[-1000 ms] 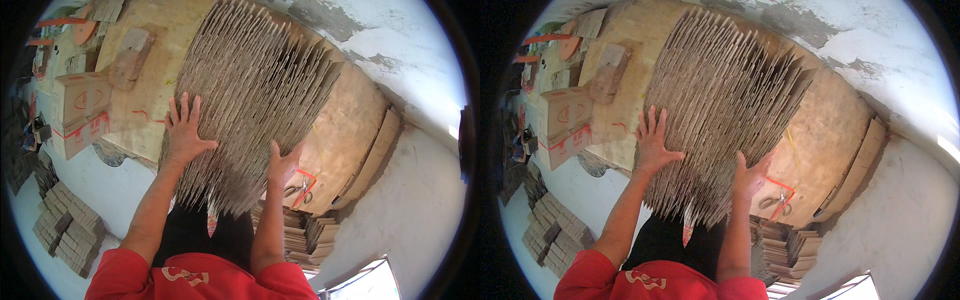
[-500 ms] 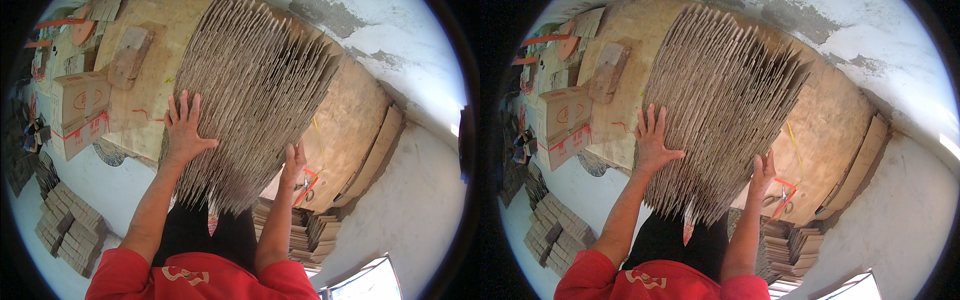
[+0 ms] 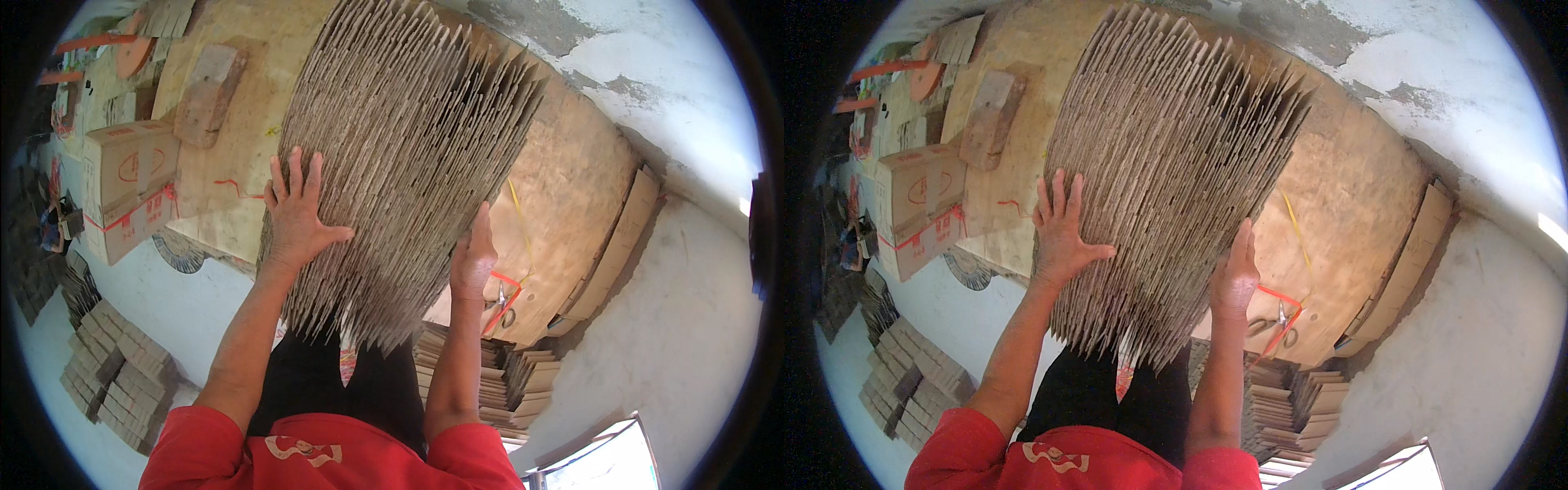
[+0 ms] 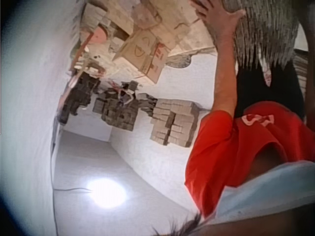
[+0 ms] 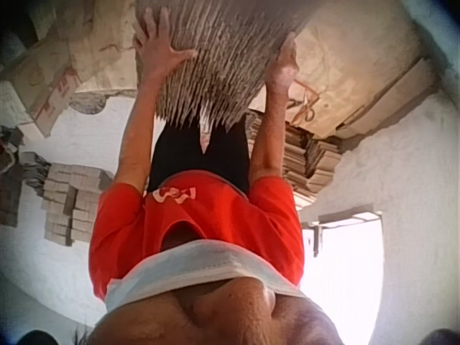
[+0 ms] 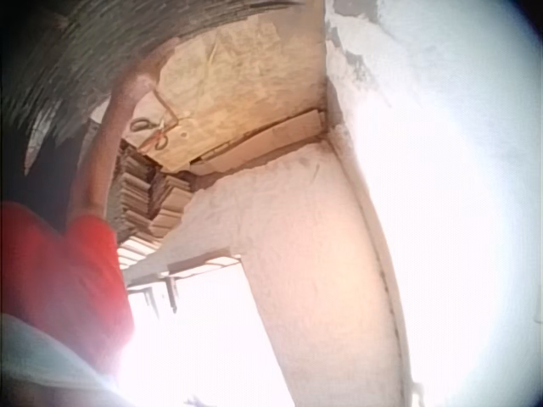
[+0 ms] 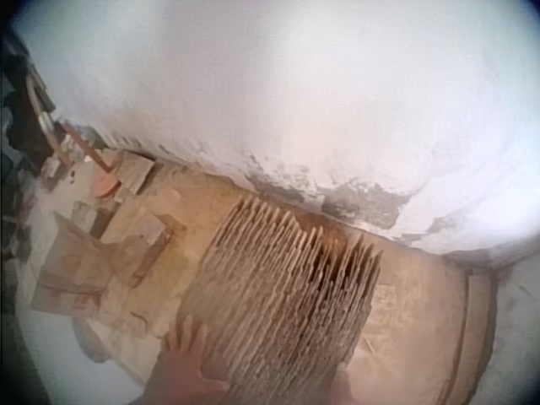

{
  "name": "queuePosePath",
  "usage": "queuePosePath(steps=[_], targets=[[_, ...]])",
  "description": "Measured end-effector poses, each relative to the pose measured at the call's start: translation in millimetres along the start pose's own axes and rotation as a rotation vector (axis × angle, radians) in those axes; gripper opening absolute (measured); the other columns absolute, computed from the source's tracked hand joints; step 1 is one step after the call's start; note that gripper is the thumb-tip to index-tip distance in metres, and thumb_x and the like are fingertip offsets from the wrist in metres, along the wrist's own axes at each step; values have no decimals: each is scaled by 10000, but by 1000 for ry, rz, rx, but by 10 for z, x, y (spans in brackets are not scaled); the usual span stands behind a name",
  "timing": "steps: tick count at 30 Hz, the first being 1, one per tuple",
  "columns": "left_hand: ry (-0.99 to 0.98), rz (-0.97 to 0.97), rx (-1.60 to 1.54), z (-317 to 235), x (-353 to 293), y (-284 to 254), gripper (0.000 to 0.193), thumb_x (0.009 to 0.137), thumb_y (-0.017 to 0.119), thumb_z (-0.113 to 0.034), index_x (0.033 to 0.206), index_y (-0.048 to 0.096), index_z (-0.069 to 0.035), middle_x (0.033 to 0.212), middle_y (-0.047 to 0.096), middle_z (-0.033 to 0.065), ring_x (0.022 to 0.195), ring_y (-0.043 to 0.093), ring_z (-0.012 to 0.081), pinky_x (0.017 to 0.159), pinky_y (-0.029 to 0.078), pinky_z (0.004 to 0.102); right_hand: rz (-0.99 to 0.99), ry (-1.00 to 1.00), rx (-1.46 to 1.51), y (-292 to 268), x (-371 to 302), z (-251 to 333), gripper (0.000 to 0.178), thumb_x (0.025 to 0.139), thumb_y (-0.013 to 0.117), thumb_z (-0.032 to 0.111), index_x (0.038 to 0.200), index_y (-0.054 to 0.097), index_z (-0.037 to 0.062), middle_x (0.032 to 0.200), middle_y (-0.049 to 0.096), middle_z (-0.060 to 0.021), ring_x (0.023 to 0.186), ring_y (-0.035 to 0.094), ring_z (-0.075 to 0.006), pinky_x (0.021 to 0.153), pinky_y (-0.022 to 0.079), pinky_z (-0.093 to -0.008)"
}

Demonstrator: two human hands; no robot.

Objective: The person gathers flat cardboard pieces from a stack, aligns them on a workbench, and secures the bundle with yellow and red plastic straps. They tie knots to fasten the straps and trim excess strap length with scissors.

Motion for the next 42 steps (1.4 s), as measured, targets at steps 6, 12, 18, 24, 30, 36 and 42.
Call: queuePosePath(steps=[6,12,18,24,30,36,42], targets=[[7,-6,5,-1,-1,9,1274,447,747,-652,1469,144,-188,1523,78,137,1378,2,440,1041,87,633,-27,137,251,28,-28,-191,544,815,500,-56,1344,379,-8,1267,496,-255,1162,516,-358,952,430,-364],[18,-22,13,23,2,25,1273,444,723,-685,1466,156,-179,1519,85,142,1374,13,447,1038,93,637,-98,128,183,-129,120,14,519,810,465,-77,1321,434,12,1274,493,-251,1203,471,-379,959,420,-355],[8,-12,65,-2,7,7,1305,422,648,-778,1462,176,-148,1516,97,149,1381,24,426,1049,104,613,-78,139,325,-28,109,-216,492,818,479,-81,1301,464,11,1280,486,-260,1210,472,-365,967,410,-358],[6,-17,50,8,0,5,1305,416,645,-782,1459,185,-148,1516,100,148,1380,20,430,1048,108,612,-86,140,340,-60,110,-210,479,814,488,-65,1287,480,8,1281,479,-272,1203,474,-375,977,398,-353],[18,-37,55,22,1,30,1305,409,651,-782,1457,194,-152,1512,109,150,1378,16,430,1048,104,614,-84,103,188,-119,182,-118,534,747,446,-100,1256,522,42,1285,466,-269,1196,475,-381,958,406,-341],[18,-42,49,39,-7,46,1307,407,650,-786,1456,196,-153,1512,107,148,1378,19,429,1044,104,616,71,207,342,-77,124,-333,466,746,477,-85,1178,584,50,1204,507,-215,1059,548,-338,913,431,-326],[20,-21,64,38,-4,40,1300,418,643,-788,1459,190,-155,1512,106,151,1377,22,430,1042,106,617,91,170,109,-87,187,-228,519,725,540,-55,1227,536,77,1211,488,-247,962,573,-382,805,494,-371]])
Point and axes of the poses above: each hand's wrist, its own x-axis towards the middle knuckle, its own y-axis out of the palm, z = x × y, the point moved 3 cm from there along x, towards the middle knuckle
